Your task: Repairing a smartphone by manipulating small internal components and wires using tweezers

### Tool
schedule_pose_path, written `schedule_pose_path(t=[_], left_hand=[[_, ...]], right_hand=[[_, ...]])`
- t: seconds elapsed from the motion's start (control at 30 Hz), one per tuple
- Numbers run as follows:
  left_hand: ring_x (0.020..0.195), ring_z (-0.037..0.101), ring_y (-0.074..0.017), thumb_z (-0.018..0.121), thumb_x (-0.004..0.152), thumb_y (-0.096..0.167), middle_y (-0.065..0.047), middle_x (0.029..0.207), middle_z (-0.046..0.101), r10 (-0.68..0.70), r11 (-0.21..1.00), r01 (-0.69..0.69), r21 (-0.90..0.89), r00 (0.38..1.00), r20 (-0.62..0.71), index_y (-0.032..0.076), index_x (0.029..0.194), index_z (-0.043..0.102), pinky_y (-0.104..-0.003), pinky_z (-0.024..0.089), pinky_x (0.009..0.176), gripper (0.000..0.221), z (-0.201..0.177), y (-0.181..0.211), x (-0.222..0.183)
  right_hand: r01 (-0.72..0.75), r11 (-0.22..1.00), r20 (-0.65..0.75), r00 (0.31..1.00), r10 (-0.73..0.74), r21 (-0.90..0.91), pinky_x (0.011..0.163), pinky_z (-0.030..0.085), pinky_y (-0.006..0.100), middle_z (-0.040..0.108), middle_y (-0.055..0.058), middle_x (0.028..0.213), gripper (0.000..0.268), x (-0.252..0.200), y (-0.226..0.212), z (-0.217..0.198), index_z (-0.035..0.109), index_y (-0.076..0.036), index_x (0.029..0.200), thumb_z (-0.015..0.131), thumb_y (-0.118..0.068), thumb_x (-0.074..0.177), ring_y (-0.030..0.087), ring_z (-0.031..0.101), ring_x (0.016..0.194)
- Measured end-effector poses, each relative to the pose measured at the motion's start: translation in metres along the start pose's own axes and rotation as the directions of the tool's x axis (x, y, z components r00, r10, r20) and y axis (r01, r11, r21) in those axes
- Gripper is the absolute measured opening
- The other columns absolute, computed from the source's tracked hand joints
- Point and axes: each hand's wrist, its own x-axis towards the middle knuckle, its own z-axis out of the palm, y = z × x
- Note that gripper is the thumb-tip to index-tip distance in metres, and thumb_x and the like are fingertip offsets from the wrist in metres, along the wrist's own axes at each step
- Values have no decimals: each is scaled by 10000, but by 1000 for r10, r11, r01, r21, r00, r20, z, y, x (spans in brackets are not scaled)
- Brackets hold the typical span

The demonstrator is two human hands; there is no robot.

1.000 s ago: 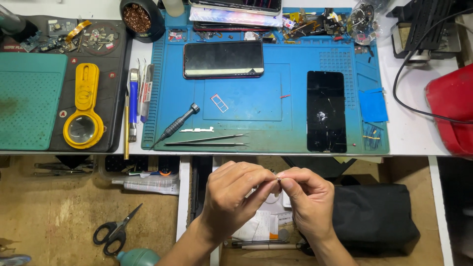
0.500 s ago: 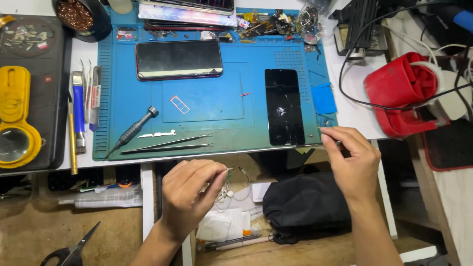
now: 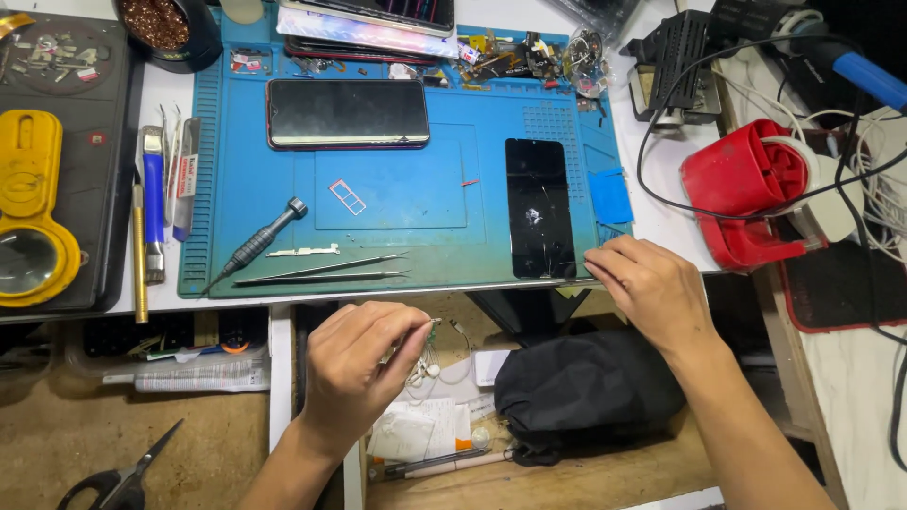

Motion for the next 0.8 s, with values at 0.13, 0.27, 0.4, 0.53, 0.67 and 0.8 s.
schedule_pose_path(t=[0.13, 0.27, 0.4, 0.53, 0.67, 0.8], left_hand=[[715, 703, -174, 739, 920, 7, -70, 827, 732, 11, 1000, -11, -4, 1000, -2, 40, 919, 690, -288, 470, 585, 59, 0, 0, 0], [720, 692, -178, 727, 927, 13, -63, 832, 722, 7, 1000, -7, -13, 1000, -1, 45, 912, 682, -294, 456, 595, 58, 0, 1, 0], [709, 690, -164, 724, 926, 12, -53, 822, 726, 5, 1000, -5, -15, 1000, -2, 49, 903, 683, -286, 438, 578, 60, 0, 1, 1], [714, 693, -166, 729, 931, 24, -51, 829, 727, 3, 1000, -3, -18, 1000, -9, 52, 910, 682, -284, 446, 583, 59, 6, 0, -2], [713, 701, -169, 734, 917, 12, -54, 820, 734, -16, 999, 15, -44, 1000, -19, 44, 894, 693, -276, 473, 586, 57, 14, 2, -1], [721, 714, -157, 759, 909, 22, -59, 831, 752, -10, 1000, 10, -23, 1000, -3, 59, 904, 715, -269, 527, 619, 57, 23, 2, 3]], right_hand=[[88, 993, -7, 996, -89, -74, 560, 524, 368, 699, -6, 935, 67, 7, -3, -4, 706, -142, 957, 716, -188, 1004, 238, 645, 681], [141, 988, 30, 990, -139, -61, 600, 542, 376, 672, 24, 885, 47, 10, 0, -5, 667, -113, 963, 700, -127, 994, 244, 638, 657], [-17, 999, 90, 996, 14, 28, 522, 521, 385, 720, -1, 827, 58, 10, 3, -7, 663, -119, 921, 700, -75, 926, 214, 650, 619], [-177, 971, 87, 982, 165, 157, 533, 467, 354, 685, -16, 733, 95, 10, 5, -7, 656, -113, 857, 679, -29, 895, 172, 607, 585], [-265, 906, 85, 964, 251, 329, 604, 504, 296, 741, 5, 795, 85, 15, 2, -6, 700, -86, 880, 684, -2, 888, 142, 643, 624], [-261, 871, 52, 963, 263, 417, 700, 572, 267, 794, 42, 939, 154, 18, -4, -6, 794, -69, 1022, 702, -18, 909, 135, 726, 760]])
